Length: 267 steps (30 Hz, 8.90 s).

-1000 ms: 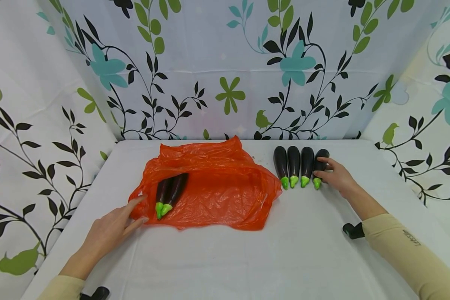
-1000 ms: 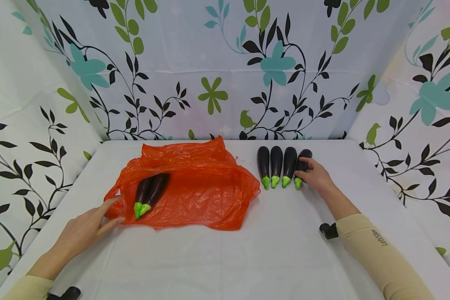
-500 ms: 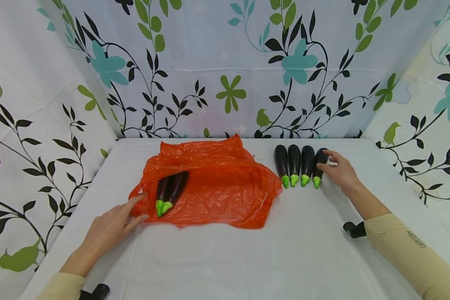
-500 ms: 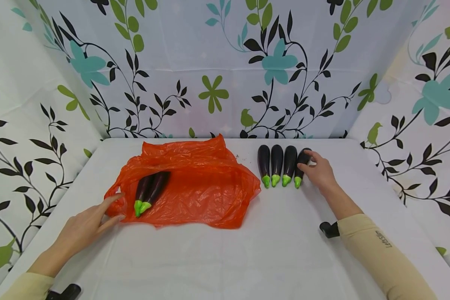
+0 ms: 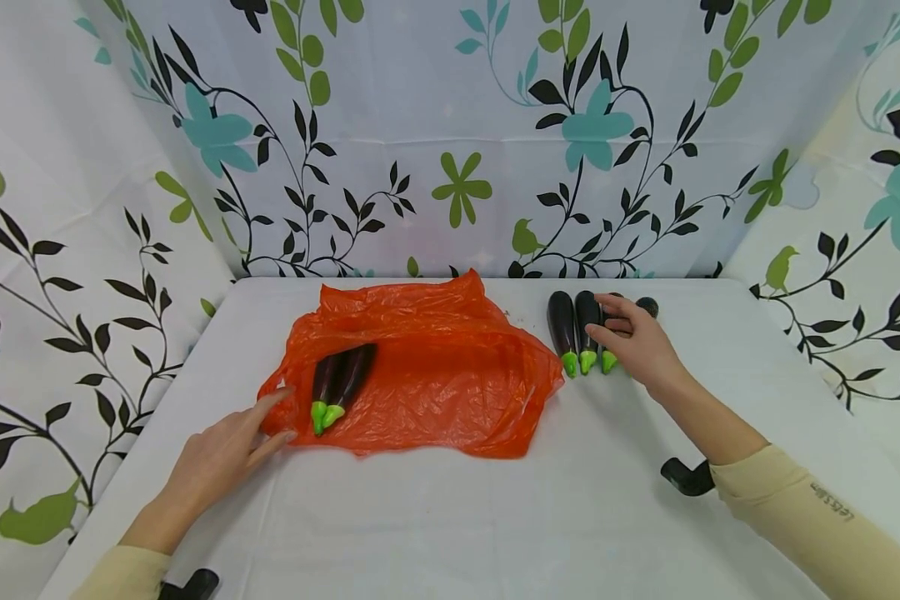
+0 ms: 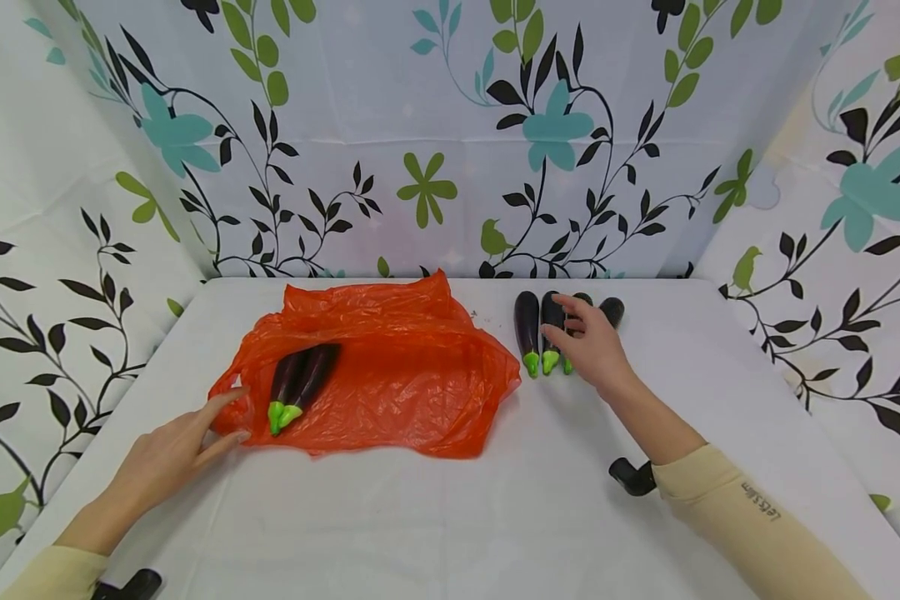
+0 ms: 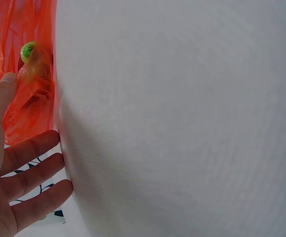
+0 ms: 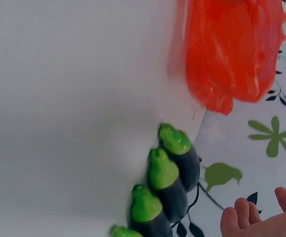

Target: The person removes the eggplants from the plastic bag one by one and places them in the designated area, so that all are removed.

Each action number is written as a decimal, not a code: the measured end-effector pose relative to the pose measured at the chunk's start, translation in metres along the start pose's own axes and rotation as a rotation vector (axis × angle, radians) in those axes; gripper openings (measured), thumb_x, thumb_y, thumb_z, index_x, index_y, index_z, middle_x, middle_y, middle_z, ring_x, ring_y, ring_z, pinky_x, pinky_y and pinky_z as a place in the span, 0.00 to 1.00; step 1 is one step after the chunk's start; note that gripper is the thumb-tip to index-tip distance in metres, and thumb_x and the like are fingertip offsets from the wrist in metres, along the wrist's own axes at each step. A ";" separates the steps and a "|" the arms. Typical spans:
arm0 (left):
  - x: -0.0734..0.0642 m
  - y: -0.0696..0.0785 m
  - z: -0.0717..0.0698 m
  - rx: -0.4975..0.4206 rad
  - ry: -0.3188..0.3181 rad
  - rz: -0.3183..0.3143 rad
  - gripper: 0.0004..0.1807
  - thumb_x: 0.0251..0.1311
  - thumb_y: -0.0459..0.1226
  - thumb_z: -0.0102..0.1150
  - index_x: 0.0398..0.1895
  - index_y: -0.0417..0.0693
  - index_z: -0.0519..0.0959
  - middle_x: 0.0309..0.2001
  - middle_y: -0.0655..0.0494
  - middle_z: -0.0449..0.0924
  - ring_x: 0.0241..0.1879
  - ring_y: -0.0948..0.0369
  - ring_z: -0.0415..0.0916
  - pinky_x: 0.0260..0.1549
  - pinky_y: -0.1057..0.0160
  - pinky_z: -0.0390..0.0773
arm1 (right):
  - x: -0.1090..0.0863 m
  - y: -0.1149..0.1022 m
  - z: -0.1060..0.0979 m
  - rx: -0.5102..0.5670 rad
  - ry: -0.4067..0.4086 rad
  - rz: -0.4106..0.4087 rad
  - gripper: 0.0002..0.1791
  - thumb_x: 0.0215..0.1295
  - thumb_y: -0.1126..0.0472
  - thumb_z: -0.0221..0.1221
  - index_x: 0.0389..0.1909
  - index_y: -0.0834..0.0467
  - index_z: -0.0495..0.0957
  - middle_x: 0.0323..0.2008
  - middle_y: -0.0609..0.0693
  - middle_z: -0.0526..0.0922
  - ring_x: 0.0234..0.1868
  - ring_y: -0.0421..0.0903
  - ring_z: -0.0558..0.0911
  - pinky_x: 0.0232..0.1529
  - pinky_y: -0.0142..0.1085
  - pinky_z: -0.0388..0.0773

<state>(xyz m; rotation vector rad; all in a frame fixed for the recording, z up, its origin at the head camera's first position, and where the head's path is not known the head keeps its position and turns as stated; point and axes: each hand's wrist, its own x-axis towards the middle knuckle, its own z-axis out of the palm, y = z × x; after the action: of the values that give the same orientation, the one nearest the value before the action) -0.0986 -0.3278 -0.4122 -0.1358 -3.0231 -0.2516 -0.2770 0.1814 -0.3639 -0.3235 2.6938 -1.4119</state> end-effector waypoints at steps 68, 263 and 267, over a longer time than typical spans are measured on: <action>-0.001 0.000 0.001 0.009 -0.003 -0.007 0.35 0.60 0.54 0.63 0.67 0.52 0.65 0.39 0.47 0.82 0.35 0.50 0.79 0.25 0.48 0.80 | 0.003 -0.124 0.250 0.129 -0.486 0.011 0.34 0.64 0.49 0.64 0.70 0.39 0.65 0.70 0.48 0.64 0.68 0.50 0.65 0.66 0.53 0.63; -0.001 -0.003 0.001 -0.008 -0.004 0.012 0.34 0.60 0.53 0.64 0.66 0.54 0.65 0.29 0.57 0.76 0.28 0.58 0.74 0.20 0.56 0.77 | -0.063 -0.002 0.021 -0.012 -0.170 0.040 0.38 0.67 0.45 0.60 0.73 0.53 0.59 0.67 0.63 0.63 0.65 0.62 0.69 0.54 0.57 0.74; -0.001 -0.002 0.001 -0.011 -0.002 0.009 0.34 0.60 0.53 0.64 0.66 0.54 0.65 0.29 0.57 0.76 0.28 0.58 0.74 0.19 0.56 0.77 | -0.060 -0.015 0.025 0.021 -0.177 -0.006 0.36 0.67 0.47 0.60 0.72 0.53 0.61 0.67 0.62 0.64 0.64 0.61 0.70 0.52 0.55 0.76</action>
<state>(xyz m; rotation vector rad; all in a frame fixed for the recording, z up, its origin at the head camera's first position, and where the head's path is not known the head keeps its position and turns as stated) -0.0977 -0.3303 -0.4134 -0.1506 -3.0232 -0.2668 -0.2122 0.1661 -0.3676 -0.4338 2.5370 -1.3434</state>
